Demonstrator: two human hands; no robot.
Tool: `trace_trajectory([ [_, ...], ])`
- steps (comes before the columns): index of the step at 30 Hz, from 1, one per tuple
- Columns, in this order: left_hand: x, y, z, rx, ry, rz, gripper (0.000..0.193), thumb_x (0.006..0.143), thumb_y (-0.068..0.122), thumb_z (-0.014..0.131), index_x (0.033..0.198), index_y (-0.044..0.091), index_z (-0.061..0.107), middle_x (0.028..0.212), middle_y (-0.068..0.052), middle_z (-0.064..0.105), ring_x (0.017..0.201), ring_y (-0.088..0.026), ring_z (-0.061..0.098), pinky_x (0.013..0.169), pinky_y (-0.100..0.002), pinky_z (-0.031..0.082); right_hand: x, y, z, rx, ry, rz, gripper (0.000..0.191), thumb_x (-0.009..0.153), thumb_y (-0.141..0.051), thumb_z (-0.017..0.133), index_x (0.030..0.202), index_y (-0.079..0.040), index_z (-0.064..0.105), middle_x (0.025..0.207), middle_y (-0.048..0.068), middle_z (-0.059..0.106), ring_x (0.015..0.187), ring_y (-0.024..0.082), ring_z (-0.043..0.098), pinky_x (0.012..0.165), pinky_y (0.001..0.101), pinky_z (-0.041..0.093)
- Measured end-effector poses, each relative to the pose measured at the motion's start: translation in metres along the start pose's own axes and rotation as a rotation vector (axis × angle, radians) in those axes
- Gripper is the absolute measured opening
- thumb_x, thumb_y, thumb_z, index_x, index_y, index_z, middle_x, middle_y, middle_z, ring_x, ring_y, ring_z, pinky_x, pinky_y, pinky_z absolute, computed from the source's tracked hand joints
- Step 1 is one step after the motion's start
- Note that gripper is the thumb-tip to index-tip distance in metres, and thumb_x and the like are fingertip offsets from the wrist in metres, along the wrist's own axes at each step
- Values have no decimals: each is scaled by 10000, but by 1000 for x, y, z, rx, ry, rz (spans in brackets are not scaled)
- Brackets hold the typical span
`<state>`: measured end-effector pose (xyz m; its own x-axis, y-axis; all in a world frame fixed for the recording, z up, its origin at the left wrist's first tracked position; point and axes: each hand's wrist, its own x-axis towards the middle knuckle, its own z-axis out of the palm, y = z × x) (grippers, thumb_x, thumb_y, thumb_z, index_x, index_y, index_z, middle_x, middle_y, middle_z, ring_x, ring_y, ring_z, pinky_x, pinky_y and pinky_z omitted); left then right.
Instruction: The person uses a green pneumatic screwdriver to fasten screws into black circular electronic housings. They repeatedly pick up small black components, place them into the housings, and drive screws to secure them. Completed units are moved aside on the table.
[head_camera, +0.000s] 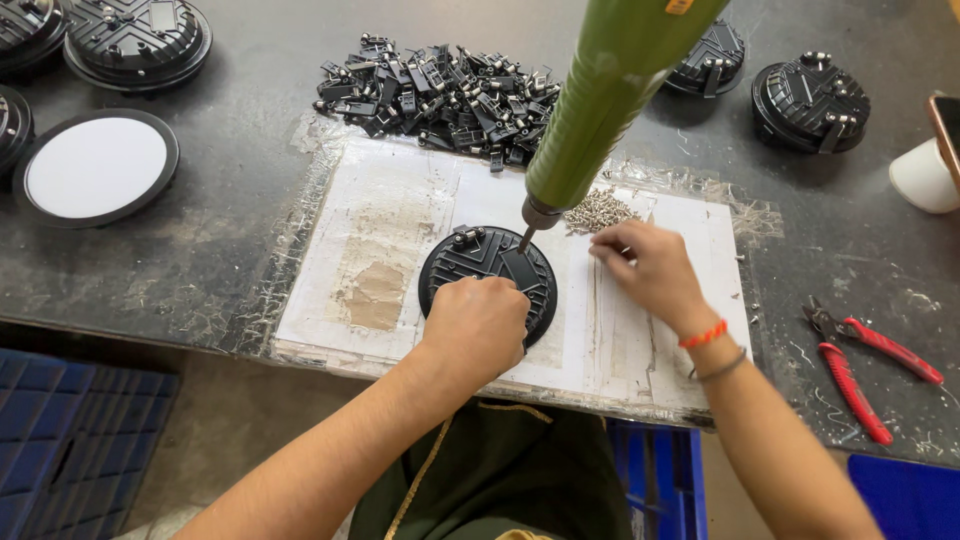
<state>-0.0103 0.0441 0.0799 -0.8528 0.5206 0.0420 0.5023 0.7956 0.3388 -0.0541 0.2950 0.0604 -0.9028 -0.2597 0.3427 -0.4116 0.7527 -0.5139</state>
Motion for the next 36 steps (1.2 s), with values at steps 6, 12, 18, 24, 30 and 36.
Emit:
trace_trajectory([
  [6, -4, 0, 3, -55, 53, 5, 79, 765, 128, 711, 786, 74, 765, 903, -105, 719, 827, -328, 727, 710, -448, 577, -42, -61, 29, 204, 0, -248, 179, 829, 2, 780, 995, -41, 729, 957, 78, 751, 837, 218, 754, 728, 307, 609],
  [12, -5, -2, 7, -63, 62, 17, 77, 776, 108, 697, 807, 91, 765, 916, -95, 717, 831, -318, 726, 705, -441, 575, -46, -78, 28, 121, 17, -320, 199, 848, 39, 748, 1028, -35, 711, 989, 81, 719, 840, 246, 732, 729, 333, 602],
  [18, -7, -3, 9, -75, 99, 42, 83, 766, 121, 707, 817, 84, 762, 907, -92, 714, 815, -314, 727, 693, -437, 576, -54, -78, 31, 48, 65, -356, 249, 845, 55, 743, 1074, -36, 707, 1019, 99, 706, 862, 267, 713, 733, 357, 589],
  [24, -7, -3, 8, -98, 112, 52, 78, 774, 146, 719, 799, 81, 754, 891, -93, 707, 791, -317, 725, 671, -440, 574, -65, -85, 32, 3, 79, -338, 336, 816, 85, 725, 1134, -22, 707, 1076, 126, 701, 896, 275, 708, 753, 358, 584],
  [30, -5, -4, 10, -102, 133, 64, 100, 787, 165, 721, 738, 82, 749, 863, -89, 706, 759, -324, 725, 668, -453, 576, -14, -113, -24, 626, 378, 89, 336, 970, -34, 718, 1282, 13, 601, 1128, 65, 660, 1095, 178, 654, 941, 322, 583],
  [36, -6, -5, 12, -113, 174, 91, 136, 774, 197, 737, 727, 69, 742, 823, -100, 696, 722, -338, 716, 646, -465, 573, 57, -162, -62, 741, 192, -186, 217, 1063, -93, 752, 1141, 19, 584, 980, 122, 649, 840, 190, 656, 761, 299, 537],
])
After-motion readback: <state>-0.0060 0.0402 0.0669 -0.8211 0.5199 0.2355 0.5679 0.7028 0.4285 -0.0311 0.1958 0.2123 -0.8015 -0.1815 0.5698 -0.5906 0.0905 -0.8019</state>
